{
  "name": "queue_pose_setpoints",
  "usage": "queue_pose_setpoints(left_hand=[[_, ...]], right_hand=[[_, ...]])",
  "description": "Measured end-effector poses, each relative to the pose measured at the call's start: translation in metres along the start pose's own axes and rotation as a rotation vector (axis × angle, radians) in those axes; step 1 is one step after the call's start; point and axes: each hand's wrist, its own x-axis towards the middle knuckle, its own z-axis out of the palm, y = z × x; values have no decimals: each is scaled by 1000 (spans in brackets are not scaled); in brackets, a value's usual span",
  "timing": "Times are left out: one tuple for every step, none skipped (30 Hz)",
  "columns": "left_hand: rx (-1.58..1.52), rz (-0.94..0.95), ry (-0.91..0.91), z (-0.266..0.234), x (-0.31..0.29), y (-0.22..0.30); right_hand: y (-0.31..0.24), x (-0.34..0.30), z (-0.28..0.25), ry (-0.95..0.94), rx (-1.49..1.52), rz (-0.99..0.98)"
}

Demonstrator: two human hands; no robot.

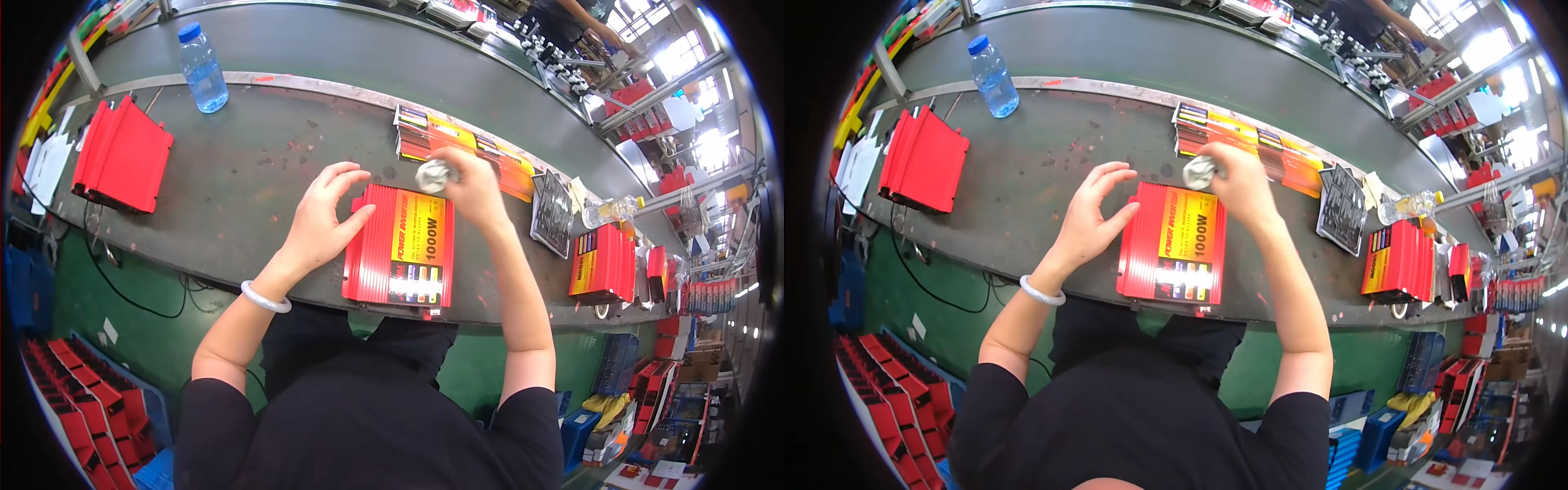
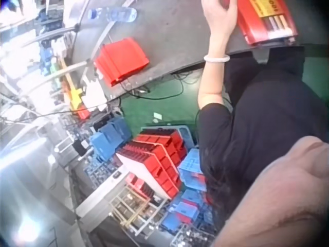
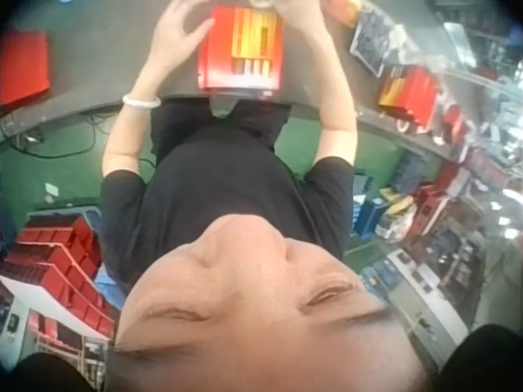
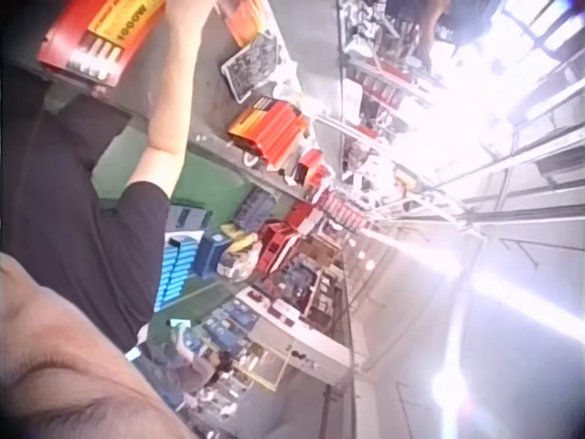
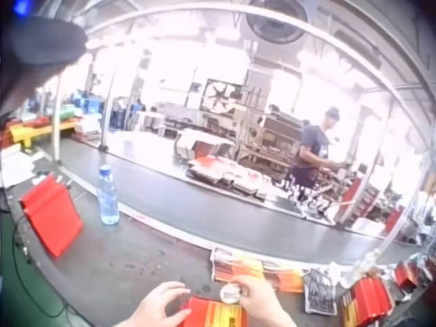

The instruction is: The recorder is assembling and applying labels to power inverter housings on a production line.

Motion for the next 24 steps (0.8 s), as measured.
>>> queue_pose_setpoints(left_hand=[[-3, -6, -3, 4, -1, -1], [28, -26, -26, 8, -2, -2], [60, -46, -50, 10, -3, -3], [60, -54, -54, 12, -5, -3], [57, -59, -72, 14, -6, -4], [54, -63, -91, 15, -6, -5], [53, -67, -94, 15, -7, -5], [39, -81, -94, 15, -8, -5], [25, -96, -94, 15, -9, -6], [26, -106, -91, 15, -10, -7], [-12, -104, -92, 16, -9, -8], [-49, -103, -92, 17, -9, -9], [-52, -110, -90, 18, -9, -8], [-129, -141, -97, 19, -9, -8], [-206, -171, -104, 21, -9, -8], [-209, -175, -105, 22, -8, -9], [-222, -149, -87, 22, -8, -10], [-235, -124, -74, 23, -7, -11], [-237, -134, -81, 24, -7, -11], [-238, -137, -73, 23, -7, -10], [-239, -139, -66, 22, -7, -10], [-242, -144, -70, 21, -7, -11], [-183, -131, -63, 19, -8, -13], [-124, -117, -58, 19, -8, -13]], right_hand=[[3, 0, 7, -53, -35, -20], [-4, 0, 10, -134, -39, 4], [-11, 1, 11, -215, -43, 27], [-6, 0, 16, -239, -10, -19], [-5, 0, 18, -242, -7, -16], [-4, -1, 19, -271, 11, -12], [-3, -1, 19, -301, 28, -8], [0, 1, 17, -323, 34, -26], [1, 4, 12, -363, 93, 5], [1, 6, 10, -403, 151, 37], [0, 7, 11, -341, 257, 102], [-1, 10, 10, -349, 257, 105], [-4, 15, 8, -397, 233, 139], [-5, 19, 7, -441, 209, 176], [-1, 23, 11, -447, 227, 126], [1, 28, 15, -462, 225, 110], [0, 33, 22, -481, 227, 94], [-7, 42, 26, -512, 192, 90], [-10, 48, 30, -544, 206, 94], [-12, 52, 33, -576, 215, 94], [-11, 55, 33, -606, 174, 92], [-6, 54, 32, -609, 176, 98], [1, 53, 29, -635, 239, 131], [8, 52, 27, -660, 303, 165]])
